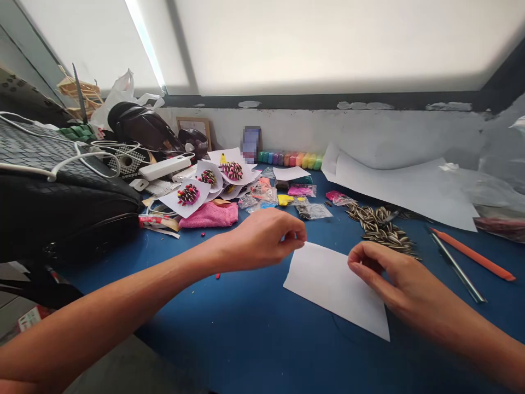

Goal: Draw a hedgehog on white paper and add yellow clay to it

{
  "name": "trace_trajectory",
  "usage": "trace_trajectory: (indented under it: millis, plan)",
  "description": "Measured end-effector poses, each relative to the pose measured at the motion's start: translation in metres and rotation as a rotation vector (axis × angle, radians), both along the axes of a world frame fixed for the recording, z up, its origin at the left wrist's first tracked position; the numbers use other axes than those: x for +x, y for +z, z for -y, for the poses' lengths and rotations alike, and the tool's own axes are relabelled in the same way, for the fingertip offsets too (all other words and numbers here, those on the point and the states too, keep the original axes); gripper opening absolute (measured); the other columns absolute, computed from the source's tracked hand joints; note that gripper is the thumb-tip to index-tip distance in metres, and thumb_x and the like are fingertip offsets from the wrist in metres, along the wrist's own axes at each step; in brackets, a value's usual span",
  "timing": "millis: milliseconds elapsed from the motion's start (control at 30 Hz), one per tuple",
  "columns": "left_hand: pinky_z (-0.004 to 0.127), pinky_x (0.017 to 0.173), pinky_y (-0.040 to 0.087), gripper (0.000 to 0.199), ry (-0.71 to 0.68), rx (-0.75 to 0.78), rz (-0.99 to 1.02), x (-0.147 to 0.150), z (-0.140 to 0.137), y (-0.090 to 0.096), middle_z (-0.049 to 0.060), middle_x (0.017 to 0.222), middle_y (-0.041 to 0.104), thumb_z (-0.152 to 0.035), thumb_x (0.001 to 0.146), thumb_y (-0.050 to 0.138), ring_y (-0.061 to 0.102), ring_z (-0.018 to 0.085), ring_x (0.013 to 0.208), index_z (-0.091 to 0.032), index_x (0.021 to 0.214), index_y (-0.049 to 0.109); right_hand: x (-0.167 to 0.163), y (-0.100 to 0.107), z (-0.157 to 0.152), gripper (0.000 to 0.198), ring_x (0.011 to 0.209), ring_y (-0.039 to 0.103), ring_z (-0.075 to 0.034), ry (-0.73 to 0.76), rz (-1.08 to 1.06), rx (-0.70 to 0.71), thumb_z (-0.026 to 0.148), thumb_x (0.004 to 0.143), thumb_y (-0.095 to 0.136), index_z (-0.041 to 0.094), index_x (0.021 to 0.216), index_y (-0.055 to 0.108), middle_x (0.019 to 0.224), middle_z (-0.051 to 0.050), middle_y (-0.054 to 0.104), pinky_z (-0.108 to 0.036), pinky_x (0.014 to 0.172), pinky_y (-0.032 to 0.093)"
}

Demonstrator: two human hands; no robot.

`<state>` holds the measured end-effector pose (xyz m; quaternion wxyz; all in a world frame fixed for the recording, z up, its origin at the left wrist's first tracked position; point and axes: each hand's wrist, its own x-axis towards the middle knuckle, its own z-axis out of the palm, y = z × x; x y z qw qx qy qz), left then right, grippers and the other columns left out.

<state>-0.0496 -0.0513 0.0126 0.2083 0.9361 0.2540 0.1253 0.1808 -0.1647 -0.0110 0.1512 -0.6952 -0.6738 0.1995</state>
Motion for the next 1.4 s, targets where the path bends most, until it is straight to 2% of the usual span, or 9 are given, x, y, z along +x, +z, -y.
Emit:
trace_trajectory:
  millis: [200, 333, 467, 533, 667, 800, 933, 1133, 1400]
  plan:
    - [0.025, 0.060, 0.038, 0.022, -0.025, 0.027, -0.102, 0.004, -0.008, -0.004, 0.001, 0.078, 0.071, -0.012, 0.088, 0.053, 0.061, 0.013, 0.068, -0.018, 0.094, 0.073, -0.033, 0.005, 0.012, 0.022, 0.066, 0.055, -0.012, 0.108, -0.355, -0.109, 0.042, 0.091, 0.051, 0.024, 0.083, 0.059, 0.074, 0.002, 0.062, -0.022, 0.057, 0.044]
    - [0.028, 0.073, 0.045, 0.021, -0.035, 0.089, -0.100, 0.009, -0.008, -0.017, 0.004, 0.094, 0.073, -0.013, 0.092, 0.053, 0.066, 0.019, 0.087, -0.017, 0.097, 0.073, -0.068, -0.003, 0.024, 0.023, 0.059, 0.053, -0.011, 0.275, -0.328, -0.016, 0.028, 0.093, 0.047, 0.022, 0.076, 0.061, 0.064, 0.003, 0.059, -0.021, 0.055, 0.044]
    - [0.032, 0.098, 0.046, 0.027, -0.296, 0.162, -0.052, 0.022, 0.001, -0.034, 0.009, 0.129, 0.065, -0.018, 0.099, 0.048, 0.061, 0.022, 0.118, -0.015, 0.118, 0.067, -0.077, -0.009, 0.028, 0.030, 0.091, 0.069, -0.014, 0.487, -0.406, 0.216, 0.009, 0.082, 0.051, 0.023, 0.099, 0.071, 0.103, -0.003, 0.074, -0.023, 0.082, 0.052]
    - [0.035, 0.108, 0.042, 0.032, -0.434, 0.219, -0.069, 0.027, 0.004, -0.044, 0.012, 0.142, 0.056, -0.022, 0.101, 0.047, 0.051, 0.025, 0.132, -0.014, 0.129, 0.060, -0.070, -0.007, 0.026, 0.024, 0.082, 0.069, -0.013, 0.442, -0.395, 0.208, 0.014, 0.082, 0.057, 0.023, 0.100, 0.071, 0.094, -0.001, 0.075, -0.021, 0.075, 0.053]
    - [0.041, 0.120, 0.029, 0.038, -0.493, 0.275, -0.061, 0.031, 0.005, -0.059, 0.017, 0.151, 0.044, -0.029, 0.102, 0.046, 0.037, 0.026, 0.145, -0.011, 0.135, 0.055, -0.048, 0.000, 0.019, 0.025, 0.058, 0.058, -0.010, 0.237, -0.261, 0.021, 0.034, 0.094, 0.052, 0.024, 0.077, 0.067, 0.066, 0.004, 0.065, -0.020, 0.050, 0.045]
    - [0.040, 0.123, 0.023, 0.040, -0.465, 0.216, -0.062, 0.032, 0.007, -0.062, 0.016, 0.155, 0.039, -0.027, 0.105, 0.038, 0.030, 0.025, 0.148, -0.009, 0.137, 0.054, -0.027, -0.005, 0.008, 0.022, 0.074, 0.069, -0.012, 0.109, -0.175, 0.252, 0.038, 0.095, 0.053, 0.025, 0.094, 0.072, 0.085, 0.003, 0.074, -0.021, 0.064, 0.054]
    - [0.038, 0.124, 0.019, 0.053, -0.404, 0.153, -0.067, 0.032, 0.007, -0.062, 0.019, 0.158, 0.032, -0.034, 0.103, 0.044, 0.024, 0.027, 0.150, -0.002, 0.146, 0.041, -0.013, -0.028, -0.001, 0.031, 0.088, 0.073, -0.016, 0.155, 0.327, 0.626, 0.030, 0.099, 0.043, 0.020, 0.101, 0.073, 0.100, -0.004, 0.077, -0.026, 0.075, 0.060]
    - [0.038, 0.125, 0.012, 0.071, -0.358, 0.072, -0.096, 0.028, 0.006, -0.062, 0.019, 0.161, 0.022, -0.050, 0.101, 0.044, 0.014, 0.028, 0.152, -0.004, 0.153, 0.030, -0.013, -0.054, -0.002, 0.041, 0.101, 0.073, -0.025, 0.193, 0.577, 0.680, 0.024, 0.098, 0.037, 0.012, 0.113, 0.073, 0.115, -0.014, 0.075, -0.038, 0.079, 0.061]
    - [0.043, 0.123, 0.015, 0.078, -0.137, 0.122, -0.214, 0.016, 0.003, -0.061, 0.018, 0.161, 0.021, -0.062, 0.099, 0.034, 0.017, 0.029, 0.151, -0.006, 0.153, 0.029, -0.018, -0.055, 0.000, 0.046, 0.101, 0.073, -0.029, 0.178, 0.774, 0.661, 0.022, 0.097, 0.033, 0.009, 0.113, 0.074, 0.119, -0.018, 0.073, -0.042, 0.076, 0.062]
